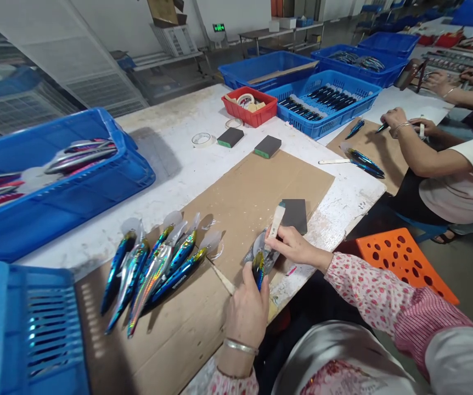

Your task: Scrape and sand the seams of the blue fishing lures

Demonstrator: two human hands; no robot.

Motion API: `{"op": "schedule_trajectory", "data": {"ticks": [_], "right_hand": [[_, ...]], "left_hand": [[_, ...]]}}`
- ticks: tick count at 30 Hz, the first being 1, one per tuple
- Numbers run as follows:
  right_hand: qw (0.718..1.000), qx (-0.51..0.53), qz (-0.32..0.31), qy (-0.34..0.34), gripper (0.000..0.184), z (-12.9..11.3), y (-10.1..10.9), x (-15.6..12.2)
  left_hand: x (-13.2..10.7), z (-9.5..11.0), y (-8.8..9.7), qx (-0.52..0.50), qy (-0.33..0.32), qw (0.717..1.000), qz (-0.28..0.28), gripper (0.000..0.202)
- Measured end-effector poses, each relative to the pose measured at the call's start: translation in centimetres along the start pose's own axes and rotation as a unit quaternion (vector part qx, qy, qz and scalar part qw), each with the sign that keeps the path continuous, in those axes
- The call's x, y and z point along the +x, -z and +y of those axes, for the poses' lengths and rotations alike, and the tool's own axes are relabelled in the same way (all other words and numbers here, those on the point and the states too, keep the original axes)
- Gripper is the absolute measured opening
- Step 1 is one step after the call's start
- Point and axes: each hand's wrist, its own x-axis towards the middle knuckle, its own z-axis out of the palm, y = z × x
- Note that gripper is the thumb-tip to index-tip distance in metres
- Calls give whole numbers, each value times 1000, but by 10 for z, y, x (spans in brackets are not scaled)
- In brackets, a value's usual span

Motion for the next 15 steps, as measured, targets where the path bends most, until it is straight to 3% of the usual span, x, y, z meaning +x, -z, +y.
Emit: {"op": "schedule_trajectory", "data": {"ticks": [4, 6, 8, 10, 12, 15], "right_hand": [[991, 22, 129, 19, 30, 1, 0, 3], [979, 15, 200, 39, 28, 8, 16, 4], [966, -62, 245, 59, 26, 21, 46, 5], [946, -189, 252, 79, 25, 40, 83, 2], [923, -316, 205, 81, 29, 64, 118, -2], [885, -438, 154, 19, 38, 90, 146, -7]], "left_hand": [[0, -2, -1, 7, -2, 1000, 8, 44], [0, -3, -2, 6, -6, 1000, 12, 44], [0, -4, -3, 0, -11, 1000, 12, 45], [0, -4, -4, -6, -11, 1000, 13, 46], [1, -4, -5, -10, -11, 1000, 15, 47], [2, -6, -7, -19, -16, 999, 26, 46]]}}
